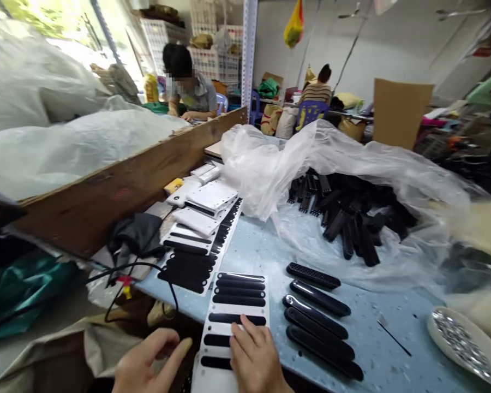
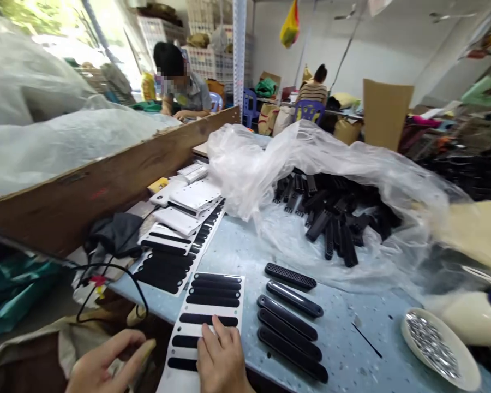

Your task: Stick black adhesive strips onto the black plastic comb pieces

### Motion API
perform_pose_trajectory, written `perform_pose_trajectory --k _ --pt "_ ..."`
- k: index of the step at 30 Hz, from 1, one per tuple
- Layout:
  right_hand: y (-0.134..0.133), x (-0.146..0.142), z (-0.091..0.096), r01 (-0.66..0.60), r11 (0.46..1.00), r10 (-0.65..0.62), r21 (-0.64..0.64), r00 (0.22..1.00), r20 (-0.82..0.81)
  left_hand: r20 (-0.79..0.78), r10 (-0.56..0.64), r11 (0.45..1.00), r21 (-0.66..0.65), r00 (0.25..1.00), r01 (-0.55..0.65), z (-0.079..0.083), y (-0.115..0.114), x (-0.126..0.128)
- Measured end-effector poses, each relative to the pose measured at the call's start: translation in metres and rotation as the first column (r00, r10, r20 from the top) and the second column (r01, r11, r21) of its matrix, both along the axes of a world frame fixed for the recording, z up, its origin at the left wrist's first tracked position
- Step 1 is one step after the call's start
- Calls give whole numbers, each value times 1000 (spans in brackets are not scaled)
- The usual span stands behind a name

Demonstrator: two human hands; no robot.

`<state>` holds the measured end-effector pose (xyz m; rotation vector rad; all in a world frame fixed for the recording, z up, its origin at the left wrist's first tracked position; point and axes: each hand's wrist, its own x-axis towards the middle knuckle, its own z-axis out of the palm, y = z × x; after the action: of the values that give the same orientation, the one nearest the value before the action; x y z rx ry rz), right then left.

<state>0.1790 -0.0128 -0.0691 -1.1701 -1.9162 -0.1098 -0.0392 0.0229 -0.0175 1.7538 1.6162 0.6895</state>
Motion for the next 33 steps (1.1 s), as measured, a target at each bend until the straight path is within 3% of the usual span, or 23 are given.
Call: perform_pose_trajectory --k 3,5,9,12,16,18,21,26,31,33 --pt "-16 8 -4 -76 996 78 38 995 -59 251 -13 942 -321 968 96 -1 4 8" --pt "-24 15 -6 -160 987 160 -1 986 -50 490 104 866 -473 866 164 0 1 25" --pt "-36 22 -7 -235 970 228 -61 968 -107 692 383 801 -579 613 153 6 -9 51" --pt "-38 24 6 -252 957 224 -142 956 -188 719 437 763 -615 541 201 14 -14 55" --pt "-23 18 40 -106 967 22 -232 940 -341 761 393 769 -580 516 270 30 -16 53" --pt "-14 11 55 -182 945 32 -272 879 -475 779 369 786 -553 507 277 40 -15 54" --pt "-7 6 71 -389 861 95 -328 756 -647 789 338 804 -526 514 279 51 -9 59" --pt "-12 9 70 -509 740 -72 -439 590 -804 789 238 842 -458 566 284 55 -2 69" --pt "-16 12 61 -464 727 -198 -506 564 -801 740 133 867 -410 660 285 55 -1 76" --pt "-14 13 61 -497 688 -254 -529 517 -817 734 109 869 -398 670 295 57 0 78"
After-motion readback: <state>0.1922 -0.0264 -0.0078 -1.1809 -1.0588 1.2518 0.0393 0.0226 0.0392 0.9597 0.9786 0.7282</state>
